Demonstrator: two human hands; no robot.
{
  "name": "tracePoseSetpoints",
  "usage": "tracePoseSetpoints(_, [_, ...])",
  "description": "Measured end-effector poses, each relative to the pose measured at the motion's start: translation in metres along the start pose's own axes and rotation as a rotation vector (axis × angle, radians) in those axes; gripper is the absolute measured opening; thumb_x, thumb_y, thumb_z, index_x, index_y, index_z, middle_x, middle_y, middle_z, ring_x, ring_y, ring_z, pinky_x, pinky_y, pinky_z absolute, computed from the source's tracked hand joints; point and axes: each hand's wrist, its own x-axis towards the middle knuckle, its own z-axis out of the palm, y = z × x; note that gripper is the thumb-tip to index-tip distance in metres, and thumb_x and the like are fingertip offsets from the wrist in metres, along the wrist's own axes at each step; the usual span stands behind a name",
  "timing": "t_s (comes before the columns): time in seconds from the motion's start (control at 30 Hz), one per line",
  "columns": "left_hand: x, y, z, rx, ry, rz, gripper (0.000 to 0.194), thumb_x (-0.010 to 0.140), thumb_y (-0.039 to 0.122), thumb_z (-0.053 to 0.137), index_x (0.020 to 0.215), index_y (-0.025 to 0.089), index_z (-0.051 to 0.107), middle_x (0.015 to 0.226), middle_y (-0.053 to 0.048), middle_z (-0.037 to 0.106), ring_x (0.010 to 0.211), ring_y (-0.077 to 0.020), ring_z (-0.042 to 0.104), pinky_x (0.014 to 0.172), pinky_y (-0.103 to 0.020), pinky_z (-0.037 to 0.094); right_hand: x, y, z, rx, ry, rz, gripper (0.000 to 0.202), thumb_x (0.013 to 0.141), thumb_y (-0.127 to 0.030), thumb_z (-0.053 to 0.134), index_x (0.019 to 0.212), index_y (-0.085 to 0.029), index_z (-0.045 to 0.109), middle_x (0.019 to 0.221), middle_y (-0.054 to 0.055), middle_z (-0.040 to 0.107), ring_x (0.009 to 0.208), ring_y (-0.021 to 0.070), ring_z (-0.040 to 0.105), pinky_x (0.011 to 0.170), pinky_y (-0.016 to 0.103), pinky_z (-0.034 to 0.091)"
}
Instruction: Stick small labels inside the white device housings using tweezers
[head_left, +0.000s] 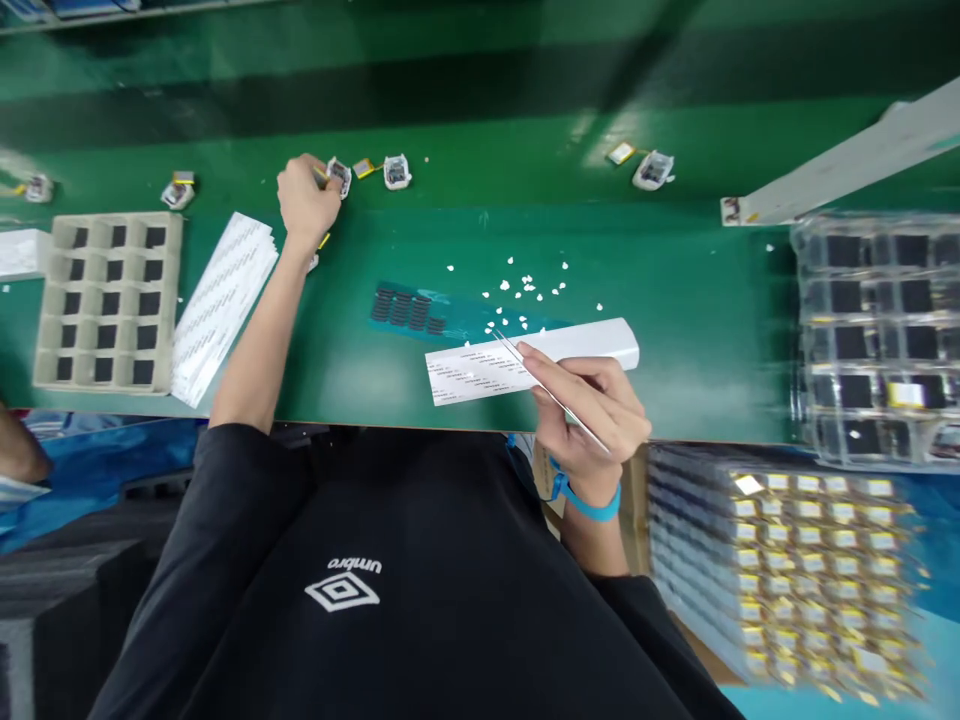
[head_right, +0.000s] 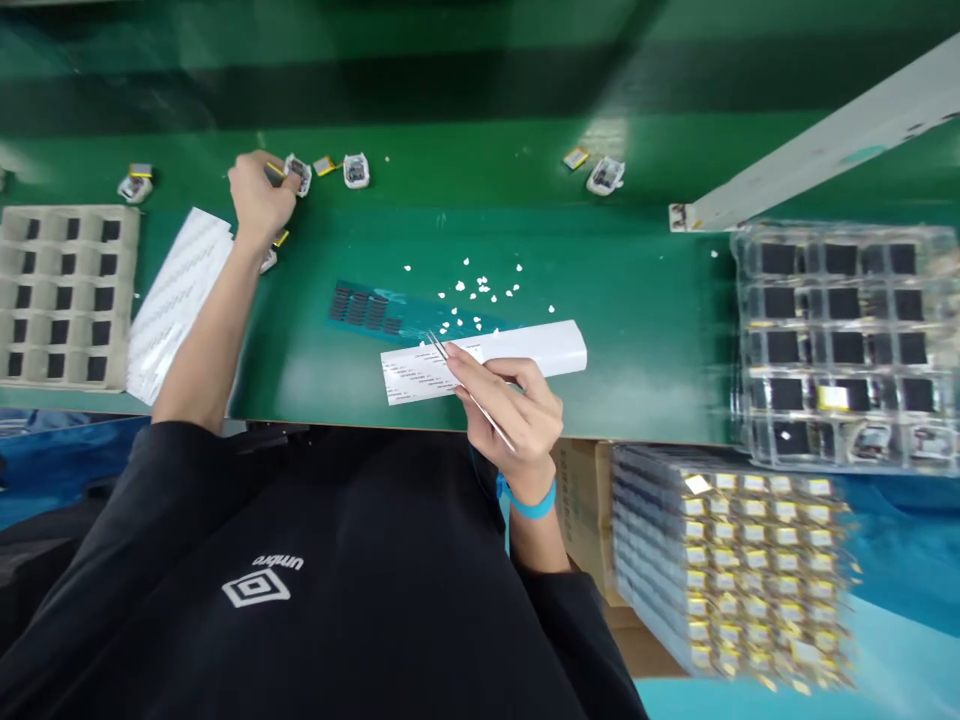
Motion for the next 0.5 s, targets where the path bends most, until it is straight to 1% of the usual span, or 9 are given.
tracePoseSetpoints(0.07, [0.021,-0.008,-0.003,0.099,0.056,-0.025,0.059,0.063,0.014,0.104,0.072,0.026,0.047,0.081,0.003,0.053,0.122,-0.0175,0.042,0.125,-0.039,0.03,-0.002,0.001,-0.001,0.005,0.009,0.018,0.058,0.1,-0.005,0.069,0.153,-0.03,0.067,0.111,0.005,0.088,0.082,0.021,0.075,0.065,0.033,0.065])
tracePoseSetpoints(0.13, [0.025,-0.006,0.007,0.194,0.085,-0.035,0.061,0.053,0.019,0.106,0.074,0.028,0.049,0.098,-0.002,0.063,0.14,-0.0218,0.032,0.132,-0.045,0.022,-0.004,0.003,0.0,0.013,0.01,0.043,0.065,0.098,-0.003,0.07,0.155,-0.033,0.066,0.112,0.004,0.088,0.082,0.0205,0.076,0.066,0.033,0.065])
tracePoseSetpoints(0.17, [0.024,-0.003,0.015,0.226,0.074,-0.032,0.061,0.047,0.022,0.106,0.077,0.029,0.053,0.107,-0.003,0.067,0.144,-0.0239,0.03,0.133,-0.048,0.022,-0.004,0.003,0.001,0.021,0.013,0.051,0.067,0.097,-0.001,0.071,0.155,-0.034,0.066,0.112,0.004,0.088,0.082,0.0207,0.076,0.066,0.033,0.065])
tracePoseSetpoints(0.2, [0.023,0.0,0.024,0.249,0.046,-0.032,0.061,0.042,0.022,0.105,0.081,0.031,0.058,0.114,-0.003,0.07,0.146,-0.0264,0.032,0.133,-0.051,0.024,-0.004,0.004,0.002,0.03,0.017,0.053,0.069,0.096,-0.001,0.072,0.155,-0.035,0.066,0.112,0.003,0.088,0.081,0.021,0.076,0.065,0.033,0.065])
tracePoseSetpoints(0.27, [0.023,0.004,0.043,0.276,-0.033,-0.035,0.064,0.032,0.022,0.102,0.081,0.036,0.063,0.119,-0.002,0.072,0.151,-0.0317,0.038,0.132,-0.058,0.029,-0.002,0.006,0.005,0.047,0.006,0.028,0.072,0.094,0.0,0.073,0.156,-0.037,0.065,0.114,0.002,0.088,0.079,0.0222,0.076,0.062,0.035,0.064])
tracePoseSetpoints(0.33, [0.028,0.004,0.056,0.285,-0.131,-0.065,0.062,0.029,0.023,0.099,0.077,0.036,0.062,0.113,-0.002,0.074,0.155,-0.0374,0.04,0.133,-0.067,0.025,0.002,0.007,0.007,0.042,-0.034,-0.023,0.075,0.095,0.0,0.073,0.159,-0.038,0.061,0.116,0.001,0.087,0.077,0.0231,0.077,0.061,0.036,0.064])
tracePoseSetpoints(0.4, [0.035,0.003,0.062,0.261,-0.188,-0.076,0.059,0.028,0.021,0.097,0.071,0.035,0.06,0.096,-0.001,0.073,0.151,-0.0418,0.046,0.131,-0.075,0.023,0.004,0.01,0.007,0.011,-0.059,-0.057,0.072,0.098,-0.003,0.071,0.161,-0.037,0.059,0.118,0.001,0.087,0.078,0.0235,0.079,0.06,0.036,0.064])
tracePoseSetpoints(0.43, [0.037,0.004,0.063,0.243,-0.196,-0.067,0.058,0.028,0.019,0.097,0.069,0.034,0.058,0.086,0.001,0.071,0.145,-0.0429,0.053,0.129,-0.077,0.025,0.005,0.012,0.006,0.001,-0.056,-0.055,0.067,0.1,-0.006,0.069,0.16,-0.035,0.06,0.119,0.002,0.087,0.08,0.0236,0.08,0.06,0.036,0.064])
tracePoseSetpoints(0.5, [0.033,0.008,0.065,0.197,-0.192,-0.026,0.06,0.03,0.015,0.097,0.065,0.033,0.052,0.069,0.005,0.064,0.121,-0.0401,0.068,0.123,-0.074,0.039,0.004,0.017,0.004,0.007,-0.03,-0.009,0.054,0.105,-0.011,0.062,0.154,-0.032,0.065,0.119,0.004,0.087,0.08,0.0228,0.081,0.061,0.036,0.064])
